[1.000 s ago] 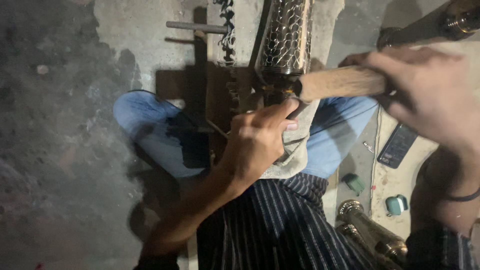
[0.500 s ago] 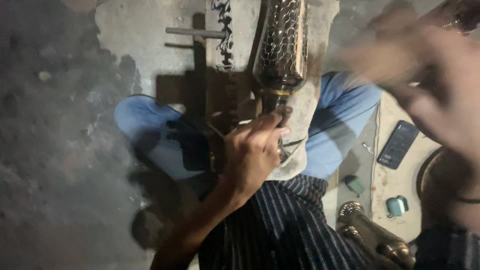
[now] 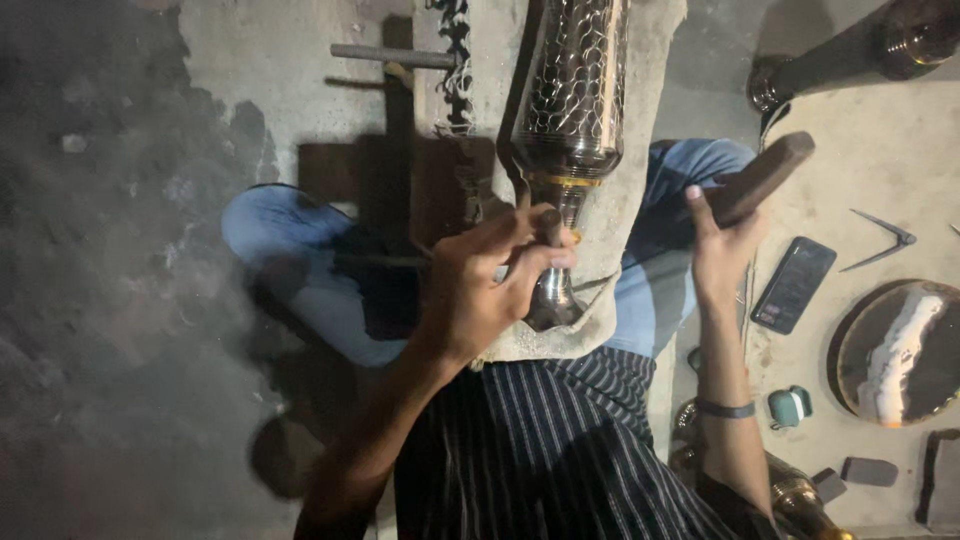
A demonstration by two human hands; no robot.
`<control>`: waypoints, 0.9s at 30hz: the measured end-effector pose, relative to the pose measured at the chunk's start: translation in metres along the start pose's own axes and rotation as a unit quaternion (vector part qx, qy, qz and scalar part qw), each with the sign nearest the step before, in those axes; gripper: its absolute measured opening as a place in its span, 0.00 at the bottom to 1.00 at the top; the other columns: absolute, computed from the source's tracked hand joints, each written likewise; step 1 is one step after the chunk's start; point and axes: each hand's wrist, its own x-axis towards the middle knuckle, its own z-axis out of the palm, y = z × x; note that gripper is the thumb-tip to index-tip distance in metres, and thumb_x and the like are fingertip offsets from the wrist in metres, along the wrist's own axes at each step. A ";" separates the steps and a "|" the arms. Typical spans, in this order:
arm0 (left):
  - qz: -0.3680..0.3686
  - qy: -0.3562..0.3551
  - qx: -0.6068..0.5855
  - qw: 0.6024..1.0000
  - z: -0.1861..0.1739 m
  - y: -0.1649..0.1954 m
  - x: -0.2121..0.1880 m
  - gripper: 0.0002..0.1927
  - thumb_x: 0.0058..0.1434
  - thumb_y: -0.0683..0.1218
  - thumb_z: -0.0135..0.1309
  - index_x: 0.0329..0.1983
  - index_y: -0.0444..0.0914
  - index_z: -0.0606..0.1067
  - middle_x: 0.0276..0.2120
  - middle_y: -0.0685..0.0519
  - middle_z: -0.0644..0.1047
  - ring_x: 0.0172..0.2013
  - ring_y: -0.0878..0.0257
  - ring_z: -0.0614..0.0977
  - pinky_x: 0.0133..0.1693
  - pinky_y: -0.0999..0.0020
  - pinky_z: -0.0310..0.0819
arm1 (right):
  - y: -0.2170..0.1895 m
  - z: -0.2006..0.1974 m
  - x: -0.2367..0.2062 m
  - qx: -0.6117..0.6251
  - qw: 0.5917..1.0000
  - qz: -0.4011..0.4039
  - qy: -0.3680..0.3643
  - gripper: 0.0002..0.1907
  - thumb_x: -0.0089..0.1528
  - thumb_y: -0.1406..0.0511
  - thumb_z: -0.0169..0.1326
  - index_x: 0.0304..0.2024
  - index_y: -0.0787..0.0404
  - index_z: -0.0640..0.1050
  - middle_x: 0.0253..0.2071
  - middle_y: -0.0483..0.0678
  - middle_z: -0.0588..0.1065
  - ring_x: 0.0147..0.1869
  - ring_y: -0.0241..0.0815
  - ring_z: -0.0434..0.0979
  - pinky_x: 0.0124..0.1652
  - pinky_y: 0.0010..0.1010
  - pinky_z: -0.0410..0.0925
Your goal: The person sits on the floor with an ornate brass vase held against a padded cushion and hammers a small punch against the vase's surface using a wooden mallet, working the patterned decoration section by section. At one point they lift and reposition the vase, then resume hammering the surface with the punch and mallet.
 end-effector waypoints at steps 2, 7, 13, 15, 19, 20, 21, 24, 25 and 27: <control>0.053 0.014 0.041 0.998 0.001 -0.002 0.001 0.08 0.68 0.39 0.59 0.49 0.40 0.78 0.45 0.52 0.84 0.45 0.63 0.89 0.46 0.71 0.87 | 0.001 -0.007 0.004 0.009 0.999 0.008 -0.034 0.20 0.70 0.66 0.69 0.55 0.68 0.73 0.45 0.46 0.75 0.48 0.39 0.77 0.50 0.28 0.72; 0.073 0.028 0.066 0.995 0.002 -0.002 0.001 0.10 0.67 0.38 0.60 0.50 0.38 0.78 0.43 0.52 0.84 0.42 0.62 0.88 0.43 0.68 0.85 | -0.053 -0.032 0.037 -0.039 0.982 -0.070 -0.170 0.21 0.68 0.68 0.66 0.57 0.69 0.72 0.45 0.48 0.76 0.46 0.39 0.79 0.47 0.29 0.73; 0.113 0.038 0.093 0.989 0.002 0.005 0.002 0.14 0.64 0.36 0.60 0.53 0.37 0.76 0.42 0.50 0.83 0.40 0.60 0.88 0.41 0.68 0.85 | -0.140 -0.040 0.059 -0.136 0.911 -0.297 -0.253 0.27 0.62 0.69 0.63 0.62 0.58 0.71 0.54 0.46 0.73 0.56 0.39 0.79 0.58 0.35 0.76; 0.185 0.047 0.178 0.965 0.001 0.006 0.002 0.14 0.60 0.36 0.60 0.48 0.40 0.74 0.42 0.48 0.83 0.37 0.57 0.87 0.38 0.65 0.82 | -0.161 -0.043 0.064 -0.371 0.785 -0.401 -0.293 0.31 0.55 0.64 0.66 0.62 0.49 0.74 0.45 0.43 0.76 0.50 0.39 0.81 0.55 0.42 0.75; 0.121 0.034 0.139 0.982 0.004 0.004 0.001 0.21 0.64 0.36 0.61 0.61 0.38 0.74 0.39 0.50 0.84 0.37 0.59 0.87 0.37 0.66 0.83 | -0.176 -0.045 0.068 -0.567 0.619 -0.457 -0.295 0.33 0.51 0.63 0.68 0.60 0.46 0.77 0.40 0.44 0.79 0.44 0.41 0.83 0.45 0.40 0.75; 0.122 0.027 0.137 0.983 0.004 0.002 0.001 0.21 0.65 0.35 0.60 0.61 0.38 0.74 0.39 0.51 0.84 0.37 0.60 0.87 0.37 0.66 0.83 | -0.176 -0.045 0.069 -0.570 0.617 -0.454 -0.298 0.32 0.52 0.64 0.68 0.60 0.47 0.77 0.41 0.45 0.79 0.44 0.42 0.83 0.43 0.37 0.76; 0.124 0.022 0.136 0.983 0.005 0.001 0.002 0.21 0.65 0.35 0.59 0.62 0.38 0.74 0.39 0.51 0.84 0.38 0.60 0.88 0.38 0.66 0.83 | -0.177 -0.046 0.071 -0.573 0.614 -0.452 -0.300 0.31 0.53 0.65 0.68 0.60 0.48 0.77 0.42 0.46 0.80 0.45 0.42 0.83 0.41 0.34 0.76; 0.067 -0.009 0.116 0.991 0.005 0.000 0.003 0.19 0.65 0.34 0.59 0.59 0.37 0.75 0.40 0.49 0.85 0.30 0.64 0.87 0.27 0.72 0.81 | -0.178 -0.045 0.072 -0.400 0.774 -0.380 -0.310 0.32 0.57 0.70 0.63 0.65 0.55 0.73 0.52 0.51 0.78 0.48 0.44 0.81 0.45 0.33 0.75; 0.079 -0.004 0.114 0.990 0.005 0.000 0.004 0.17 0.66 0.35 0.59 0.57 0.38 0.75 0.40 0.50 0.85 0.32 0.64 0.88 0.30 0.72 0.82 | -0.180 -0.045 0.071 -0.401 0.776 -0.372 -0.314 0.33 0.58 0.70 0.62 0.66 0.55 0.73 0.52 0.51 0.78 0.48 0.44 0.81 0.45 0.33 0.75; 0.101 0.012 0.117 0.988 0.004 0.001 0.005 0.14 0.68 0.37 0.59 0.55 0.40 0.75 0.40 0.51 0.84 0.36 0.64 0.88 0.35 0.72 0.85 | -0.184 -0.047 0.071 -0.496 0.709 -0.380 -0.328 0.34 0.58 0.68 0.63 0.67 0.50 0.73 0.46 0.47 0.78 0.46 0.42 0.82 0.43 0.32 0.75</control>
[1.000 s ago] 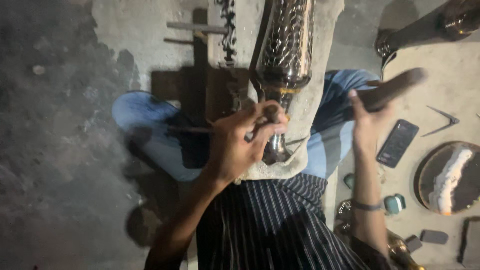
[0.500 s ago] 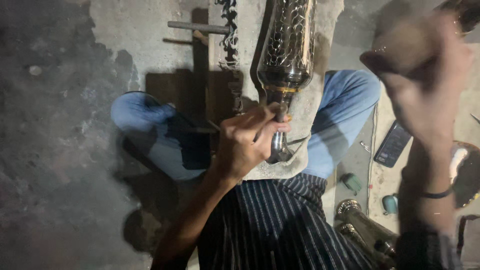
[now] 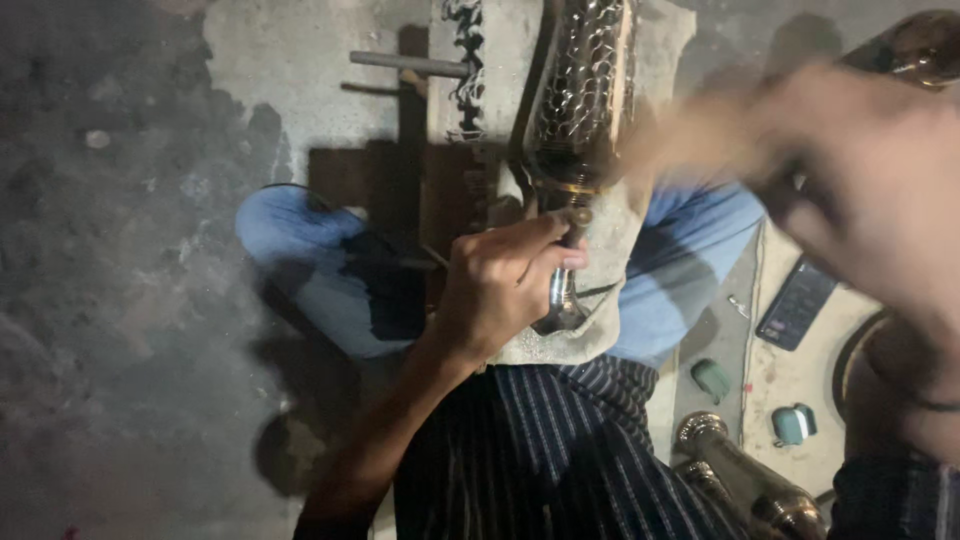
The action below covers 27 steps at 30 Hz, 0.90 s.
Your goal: The person sits on the floor with an ornate brass vase held against a padded cushion and hammers a small punch against the vase's surface using a wooden mallet, working the patterned decoration section by section. At one point they lift and reposition the vase, then resume hammering the surface with the punch and mallet.
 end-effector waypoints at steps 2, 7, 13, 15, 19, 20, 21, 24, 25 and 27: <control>-0.027 -0.013 -0.024 0.999 -0.001 0.003 0.001 0.11 0.68 0.36 0.59 0.51 0.38 0.75 0.40 0.50 0.84 0.38 0.63 0.89 0.36 0.71 0.85 | 0.000 -0.003 -0.002 0.041 0.999 0.011 -0.010 0.34 0.57 0.68 0.61 0.67 0.50 0.72 0.47 0.47 0.77 0.48 0.43 0.81 0.44 0.33 0.74; -0.065 -0.069 -0.070 0.993 -0.002 0.006 0.012 0.15 0.66 0.32 0.52 0.55 0.33 0.76 0.41 0.46 0.84 0.40 0.61 0.89 0.31 0.75 0.85 | 0.002 0.018 -0.018 -0.028 0.993 0.053 -0.102 0.39 0.53 0.67 0.65 0.68 0.48 0.74 0.44 0.46 0.80 0.45 0.45 0.83 0.51 0.45 0.71; -0.077 -0.046 -0.203 0.975 -0.021 -0.003 0.024 0.06 0.72 0.35 0.57 0.48 0.36 0.76 0.43 0.51 0.84 0.45 0.65 0.89 0.49 0.73 0.89 | -0.010 0.102 -0.046 0.411 0.858 0.253 0.174 0.21 0.62 0.72 0.66 0.54 0.67 0.72 0.44 0.51 0.78 0.46 0.40 0.76 0.49 0.32 0.71; -0.073 -0.067 -0.226 0.969 -0.022 -0.006 0.030 0.09 0.71 0.36 0.60 0.51 0.38 0.75 0.46 0.51 0.83 0.48 0.65 0.88 0.51 0.72 0.90 | -0.020 0.135 -0.046 0.457 0.806 0.274 0.257 0.22 0.61 0.72 0.66 0.54 0.68 0.72 0.48 0.48 0.76 0.50 0.36 0.76 0.52 0.30 0.70; -0.031 -0.156 -0.186 0.970 -0.016 -0.005 0.039 0.18 0.66 0.37 0.61 0.59 0.37 0.74 0.45 0.49 0.84 0.46 0.65 0.88 0.49 0.71 0.88 | -0.048 0.192 -0.042 0.516 0.703 0.386 0.300 0.17 0.65 0.67 0.68 0.50 0.67 0.75 0.42 0.46 0.77 0.43 0.34 0.77 0.46 0.27 0.71; -0.025 -0.171 -0.180 0.968 -0.015 -0.006 0.043 0.20 0.65 0.37 0.61 0.60 0.36 0.73 0.44 0.49 0.84 0.45 0.64 0.88 0.47 0.72 0.87 | -0.051 0.199 -0.042 0.523 0.700 0.388 0.295 0.16 0.66 0.66 0.68 0.49 0.67 0.75 0.41 0.46 0.76 0.42 0.34 0.75 0.45 0.26 0.70; -0.019 -0.187 -0.173 0.967 -0.014 -0.006 0.047 0.22 0.63 0.37 0.61 0.61 0.36 0.73 0.43 0.48 0.85 0.44 0.64 0.88 0.45 0.72 0.87 | -0.053 0.204 -0.043 0.530 0.696 0.389 0.289 0.15 0.67 0.66 0.67 0.49 0.67 0.75 0.40 0.46 0.76 0.42 0.34 0.74 0.44 0.26 0.69; -0.062 -0.266 -0.100 0.957 -0.013 -0.004 0.054 0.20 0.65 0.39 0.59 0.60 0.38 0.74 0.39 0.48 0.85 0.34 0.65 0.90 0.30 0.73 0.84 | -0.055 0.203 -0.045 0.574 0.666 0.408 0.247 0.14 0.66 0.65 0.65 0.46 0.66 0.75 0.36 0.45 0.74 0.36 0.34 0.72 0.37 0.25 0.66; -0.050 -0.262 -0.101 0.959 -0.011 -0.003 0.056 0.20 0.64 0.39 0.59 0.60 0.37 0.74 0.39 0.48 0.85 0.36 0.64 0.90 0.32 0.73 0.85 | -0.053 0.202 -0.048 0.590 0.652 0.418 0.230 0.14 0.64 0.65 0.64 0.45 0.66 0.74 0.35 0.44 0.74 0.33 0.34 0.71 0.34 0.25 0.65; -0.020 -0.246 -0.096 0.964 -0.010 -0.003 0.062 0.21 0.63 0.40 0.60 0.58 0.36 0.73 0.39 0.46 0.84 0.40 0.62 0.89 0.37 0.73 0.86 | -0.048 0.191 -0.050 0.631 0.621 0.399 0.240 0.12 0.64 0.66 0.63 0.44 0.65 0.74 0.34 0.44 0.75 0.34 0.34 0.74 0.36 0.24 0.68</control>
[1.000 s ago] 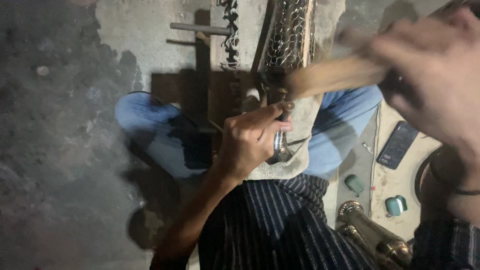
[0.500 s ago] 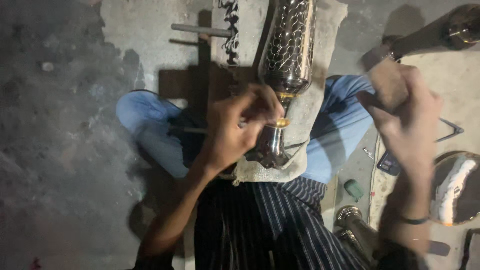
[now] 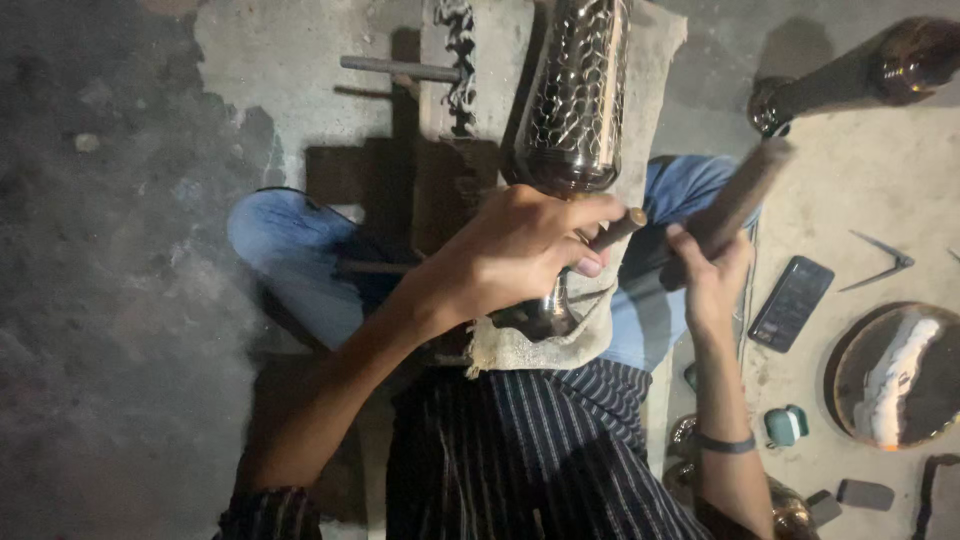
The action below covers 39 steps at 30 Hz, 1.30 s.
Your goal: The person sits on the floor with an ornate brass vase held against a padded cushion and hammers a small punch against the vase's surface using a wooden mallet, working the patterned decoration section by section. At one point they lift and reposition the vase, then resume hammering the surface with the punch and mallet.
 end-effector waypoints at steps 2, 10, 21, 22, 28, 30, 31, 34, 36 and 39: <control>-0.018 -0.012 0.003 1.000 0.000 0.002 0.001 0.21 0.61 0.41 0.61 0.58 0.37 0.74 0.36 0.46 0.85 0.38 0.61 0.89 0.35 0.70 0.85 | -0.018 -0.007 -0.001 -0.041 0.997 -0.051 -0.032 0.13 0.64 0.68 0.64 0.45 0.66 0.73 0.36 0.45 0.75 0.37 0.34 0.74 0.40 0.24 0.69; -0.013 -0.032 -0.004 0.999 -0.009 0.001 0.006 0.19 0.61 0.39 0.60 0.56 0.39 0.76 0.33 0.46 0.85 0.35 0.61 0.90 0.32 0.66 0.82 | -0.085 -0.028 0.002 0.076 0.991 -0.112 -0.001 0.19 0.66 0.72 0.65 0.56 0.66 0.72 0.41 0.42 0.76 0.40 0.31 0.79 0.47 0.25 0.73; 0.003 0.025 -0.007 1.000 -0.007 -0.004 -0.006 0.18 0.57 0.37 0.61 0.52 0.36 0.78 0.34 0.44 0.83 0.35 0.58 0.89 0.33 0.65 0.82 | -0.119 -0.035 0.012 -0.419 0.874 -0.200 -0.140 0.21 0.56 0.71 0.63 0.53 0.65 0.77 0.35 0.53 0.76 0.37 0.38 0.74 0.39 0.32 0.69; 0.017 0.040 -0.007 0.999 -0.005 -0.004 -0.007 0.17 0.59 0.37 0.60 0.53 0.35 0.78 0.36 0.43 0.83 0.36 0.58 0.89 0.35 0.66 0.83 | -0.120 -0.036 0.014 -0.447 0.844 -0.258 -0.144 0.25 0.54 0.72 0.62 0.55 0.65 0.77 0.38 0.53 0.76 0.40 0.38 0.75 0.41 0.32 0.69; 0.094 0.159 0.033 0.982 0.002 -0.005 -0.022 0.14 0.60 0.37 0.62 0.50 0.31 0.77 0.40 0.42 0.83 0.38 0.55 0.88 0.39 0.62 0.83 | -0.136 -0.041 0.025 -0.476 0.821 -0.266 -0.169 0.28 0.52 0.73 0.62 0.56 0.63 0.77 0.40 0.54 0.78 0.40 0.48 0.79 0.42 0.38 0.72; 0.143 0.228 0.051 0.962 0.006 -0.002 -0.030 0.12 0.64 0.36 0.60 0.49 0.31 0.75 0.42 0.44 0.84 0.37 0.58 0.88 0.40 0.61 0.82 | -0.148 -0.037 0.027 -0.360 0.898 -0.181 -0.174 0.24 0.57 0.71 0.61 0.56 0.62 0.74 0.36 0.51 0.78 0.37 0.46 0.80 0.40 0.37 0.72; 0.124 0.225 0.031 0.966 0.008 -0.001 -0.032 0.11 0.65 0.35 0.59 0.50 0.30 0.75 0.42 0.44 0.83 0.38 0.58 0.88 0.39 0.64 0.84 | -0.154 -0.033 0.029 -0.298 0.928 -0.139 -0.177 0.22 0.60 0.70 0.61 0.56 0.62 0.73 0.35 0.49 0.79 0.35 0.45 0.80 0.39 0.36 0.73; 0.057 0.217 -0.002 0.974 0.012 0.000 -0.034 0.09 0.66 0.34 0.58 0.49 0.29 0.75 0.39 0.45 0.83 0.37 0.58 0.89 0.34 0.70 0.86 | -0.181 -0.023 0.036 -0.707 0.613 -0.247 -0.252 0.37 0.55 0.65 0.66 0.68 0.47 0.73 0.38 0.48 0.80 0.34 0.44 0.81 0.38 0.36 0.74; -0.003 0.225 0.012 0.974 0.013 0.004 -0.038 0.07 0.64 0.35 0.59 0.45 0.30 0.77 0.34 0.47 0.84 0.34 0.59 0.88 0.32 0.68 0.83 | -0.193 -0.012 0.035 -0.520 0.779 -0.266 -0.228 0.33 0.57 0.66 0.62 0.65 0.54 0.70 0.42 0.51 0.78 0.42 0.45 0.81 0.41 0.36 0.73; -0.062 0.269 0.004 0.961 0.019 0.009 -0.039 0.07 0.63 0.36 0.58 0.45 0.32 0.78 0.35 0.48 0.84 0.36 0.61 0.89 0.32 0.71 0.86 | -0.206 -0.001 0.038 -0.693 0.617 -0.248 -0.278 0.40 0.57 0.60 0.61 0.71 0.40 0.65 0.49 0.44 0.78 0.41 0.40 0.82 0.39 0.31 0.74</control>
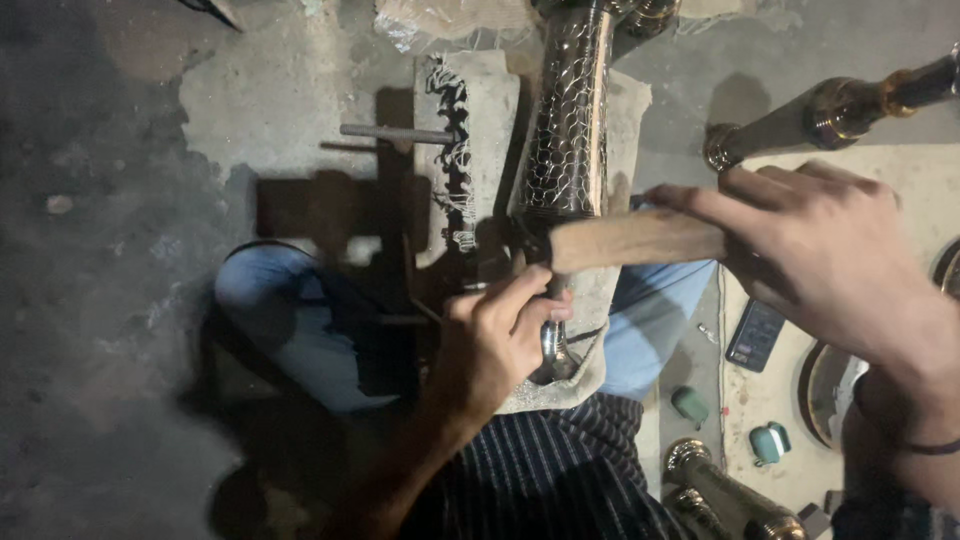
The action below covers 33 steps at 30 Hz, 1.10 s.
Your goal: The person sits on the floor with an ornate brass vase held against a padded cushion and hammers a small punch against the vase's surface using a wooden mallet, working the patterned decoration section by section. At one point they lift and reposition the vase, then resume hammering the surface with the punch and mallet.
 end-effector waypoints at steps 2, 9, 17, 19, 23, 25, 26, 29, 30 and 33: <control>-0.007 0.023 0.026 0.999 0.001 0.003 -0.004 0.06 0.63 0.36 0.58 0.42 0.33 0.78 0.36 0.50 0.85 0.35 0.60 0.89 0.33 0.69 0.84 | -0.001 -0.003 0.005 -0.060 0.998 -0.022 -0.002 0.40 0.56 0.58 0.62 0.71 0.39 0.65 0.51 0.44 0.78 0.41 0.41 0.82 0.39 0.32 0.75; -0.048 0.046 0.040 0.997 0.005 0.001 -0.016 0.02 0.63 0.36 0.57 0.35 0.35 0.77 0.35 0.53 0.85 0.35 0.63 0.89 0.34 0.71 0.82 | 0.004 -0.001 0.022 -0.003 0.994 -0.084 0.075 0.34 0.60 0.57 0.57 0.69 0.44 0.66 0.52 0.50 0.77 0.47 0.48 0.83 0.42 0.41 0.77; -0.015 0.066 -0.031 0.997 0.006 -0.016 -0.021 0.04 0.66 0.36 0.57 0.42 0.35 0.76 0.40 0.50 0.84 0.40 0.63 0.88 0.40 0.71 0.87 | -0.007 -0.018 0.018 0.132 0.970 -0.100 0.179 0.37 0.54 0.66 0.61 0.66 0.60 0.69 0.50 0.58 0.79 0.48 0.53 0.83 0.47 0.43 0.76; -0.012 0.061 -0.081 0.995 0.002 -0.023 -0.020 0.06 0.66 0.34 0.57 0.45 0.33 0.75 0.41 0.48 0.83 0.43 0.62 0.88 0.43 0.70 0.89 | -0.008 -0.019 0.013 0.190 0.963 -0.043 0.187 0.34 0.56 0.68 0.63 0.65 0.62 0.69 0.48 0.58 0.79 0.49 0.52 0.82 0.46 0.39 0.75; -0.059 0.045 -0.138 0.988 -0.002 -0.027 -0.022 0.06 0.65 0.33 0.58 0.44 0.32 0.75 0.39 0.48 0.84 0.42 0.61 0.89 0.42 0.70 0.89 | -0.013 -0.017 0.013 0.186 0.964 0.005 0.191 0.30 0.57 0.69 0.65 0.61 0.62 0.71 0.48 0.58 0.79 0.49 0.50 0.83 0.46 0.38 0.75; -0.065 0.053 -0.147 0.986 -0.002 -0.026 -0.023 0.06 0.66 0.34 0.58 0.44 0.32 0.75 0.39 0.49 0.84 0.41 0.62 0.89 0.42 0.70 0.88 | -0.015 -0.016 0.017 0.203 0.962 0.040 0.180 0.28 0.59 0.68 0.67 0.59 0.64 0.71 0.47 0.58 0.79 0.47 0.49 0.83 0.44 0.38 0.75; -0.067 0.057 -0.144 0.986 -0.001 -0.026 -0.023 0.06 0.66 0.34 0.58 0.44 0.32 0.75 0.38 0.49 0.84 0.41 0.63 0.89 0.42 0.71 0.88 | -0.015 -0.016 0.020 0.160 0.970 0.020 0.179 0.30 0.56 0.68 0.67 0.59 0.64 0.71 0.47 0.59 0.79 0.47 0.51 0.83 0.45 0.38 0.75; -0.072 0.058 -0.155 0.984 -0.001 -0.026 -0.023 0.05 0.66 0.35 0.58 0.44 0.32 0.75 0.38 0.49 0.84 0.41 0.63 0.89 0.42 0.72 0.87 | -0.012 -0.018 0.024 0.018 0.986 -0.030 0.165 0.36 0.51 0.69 0.68 0.62 0.61 0.73 0.44 0.57 0.79 0.45 0.51 0.84 0.46 0.39 0.76; -0.073 0.056 -0.162 0.982 -0.001 -0.027 -0.023 0.05 0.66 0.35 0.58 0.44 0.32 0.75 0.39 0.49 0.84 0.41 0.63 0.89 0.42 0.72 0.87 | -0.010 -0.019 0.025 -0.037 0.987 -0.039 0.150 0.37 0.52 0.69 0.69 0.65 0.58 0.74 0.41 0.54 0.79 0.45 0.49 0.84 0.47 0.38 0.77; -0.049 0.061 -0.143 0.987 -0.002 -0.029 -0.022 0.05 0.66 0.34 0.58 0.44 0.32 0.75 0.39 0.48 0.84 0.41 0.62 0.89 0.42 0.71 0.87 | -0.008 -0.013 0.029 0.101 0.972 -0.065 0.204 0.34 0.59 0.67 0.68 0.66 0.62 0.69 0.46 0.56 0.77 0.49 0.51 0.82 0.48 0.39 0.76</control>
